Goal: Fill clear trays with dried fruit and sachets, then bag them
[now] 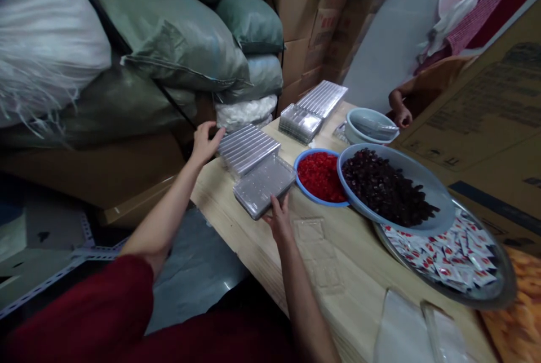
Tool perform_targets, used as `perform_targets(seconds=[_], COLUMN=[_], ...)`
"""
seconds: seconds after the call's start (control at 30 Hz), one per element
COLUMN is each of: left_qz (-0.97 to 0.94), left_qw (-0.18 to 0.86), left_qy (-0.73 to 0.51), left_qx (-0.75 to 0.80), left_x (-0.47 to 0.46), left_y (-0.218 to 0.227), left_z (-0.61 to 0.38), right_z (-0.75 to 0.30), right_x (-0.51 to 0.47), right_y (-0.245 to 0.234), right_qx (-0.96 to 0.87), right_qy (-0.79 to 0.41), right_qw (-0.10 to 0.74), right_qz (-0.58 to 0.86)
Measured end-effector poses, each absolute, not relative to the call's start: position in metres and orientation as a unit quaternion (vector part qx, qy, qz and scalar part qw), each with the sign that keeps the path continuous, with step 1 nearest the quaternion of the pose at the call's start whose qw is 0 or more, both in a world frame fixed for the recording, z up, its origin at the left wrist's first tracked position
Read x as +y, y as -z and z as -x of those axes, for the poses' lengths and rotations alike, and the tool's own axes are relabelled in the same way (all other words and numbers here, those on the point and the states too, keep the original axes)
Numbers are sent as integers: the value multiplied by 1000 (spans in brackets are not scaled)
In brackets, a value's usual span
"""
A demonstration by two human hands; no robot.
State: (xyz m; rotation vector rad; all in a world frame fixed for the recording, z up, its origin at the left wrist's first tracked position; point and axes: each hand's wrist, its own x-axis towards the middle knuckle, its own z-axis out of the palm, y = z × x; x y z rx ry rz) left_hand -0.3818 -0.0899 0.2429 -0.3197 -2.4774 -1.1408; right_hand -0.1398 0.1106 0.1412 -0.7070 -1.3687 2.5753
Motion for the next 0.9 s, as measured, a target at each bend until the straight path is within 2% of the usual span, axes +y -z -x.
perform_targets(seconds=[0.13,0.2,0.67,0.9], left_qz=[183,193,189,199], left_qw=[-93,-157,-166,-76], left_qy=[301,281,246,257], left_qx=[-931,-927,-936,-943], left_x=[-73,-70,-71,-64], left_y=[-260,-257,-240,-238], left_z=[460,472,492,490], right_z=[149,151,146,130], right_x=[110,113,116,107], right_y=[-152,-154,-157,-156], right_qx=[-435,-442,-455,-442], right_qy=[-862,-859,-856,-858], right_qw=[34,36,31,25], right_qz=[259,256,243,262])
